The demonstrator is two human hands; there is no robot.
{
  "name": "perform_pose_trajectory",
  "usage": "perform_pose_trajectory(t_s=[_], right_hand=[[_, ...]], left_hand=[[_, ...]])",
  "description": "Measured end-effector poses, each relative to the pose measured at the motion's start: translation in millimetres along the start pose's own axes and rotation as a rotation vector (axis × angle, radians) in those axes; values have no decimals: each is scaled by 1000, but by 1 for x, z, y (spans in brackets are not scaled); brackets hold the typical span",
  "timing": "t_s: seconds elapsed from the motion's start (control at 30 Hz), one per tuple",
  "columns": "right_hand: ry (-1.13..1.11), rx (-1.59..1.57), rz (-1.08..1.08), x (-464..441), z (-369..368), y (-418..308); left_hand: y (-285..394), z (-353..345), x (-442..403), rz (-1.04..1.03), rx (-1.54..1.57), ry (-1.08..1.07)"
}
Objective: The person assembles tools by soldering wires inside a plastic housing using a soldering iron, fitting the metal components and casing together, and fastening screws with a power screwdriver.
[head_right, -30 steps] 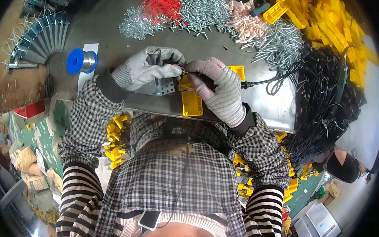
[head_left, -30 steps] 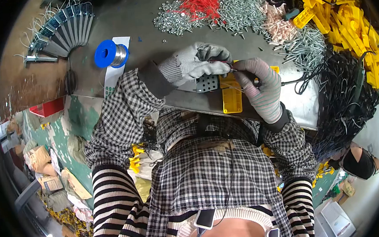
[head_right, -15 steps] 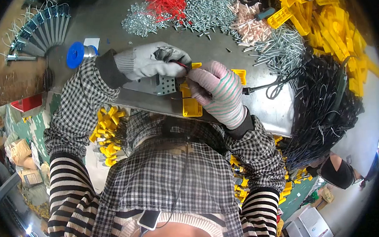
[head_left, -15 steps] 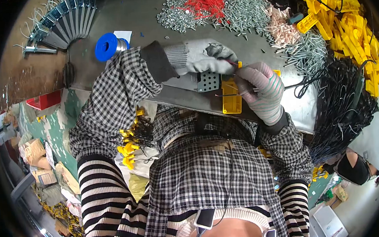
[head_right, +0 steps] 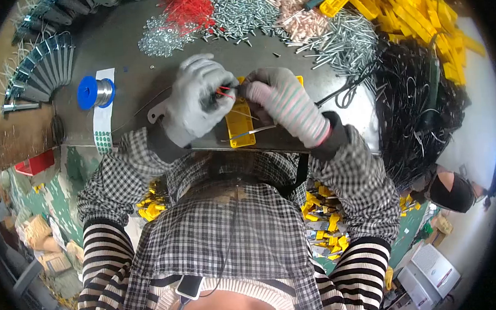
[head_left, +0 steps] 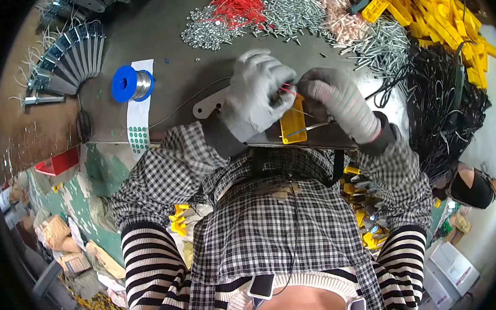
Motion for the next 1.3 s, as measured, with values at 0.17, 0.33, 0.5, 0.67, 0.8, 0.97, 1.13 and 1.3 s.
perform_pose_trajectory(t_s=[0.17,0.33,0.5,0.67,0.8,0.97,1.13,1.3], right_hand=[[361,1161,744,33,-18,-30],[-311,-232,-285,6,-1,16],[236,941,465,24,-5,-28],[320,1378,816,31,-17,-29],[281,980,655,25,-5,-38],[-32,-40,-206,8,14,9],[382,1212,767,31,-7,-33],[-341,-256,-258,9,11,13]], left_hand=[[-29,-24,17,689,724,-201],[5,-4,-4,-247,-67,-28],[-21,-11,-6,165,166,-200],[-44,-32,9,694,833,-331],[-22,-15,-3,430,497,-217],[11,-10,-14,-237,-93,-33],[-26,-27,0,607,623,-235],[18,-18,-18,-375,-189,-174]])
Point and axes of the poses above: each hand's wrist, its own x-axis away from the middle knuckle, its own z-axis out of the back of the hand, y = z × x, the point moved 6 cm from there along -x, towards the middle knuckle, and after that the axes turned 4 degrees about x, right-handed, at the moved point
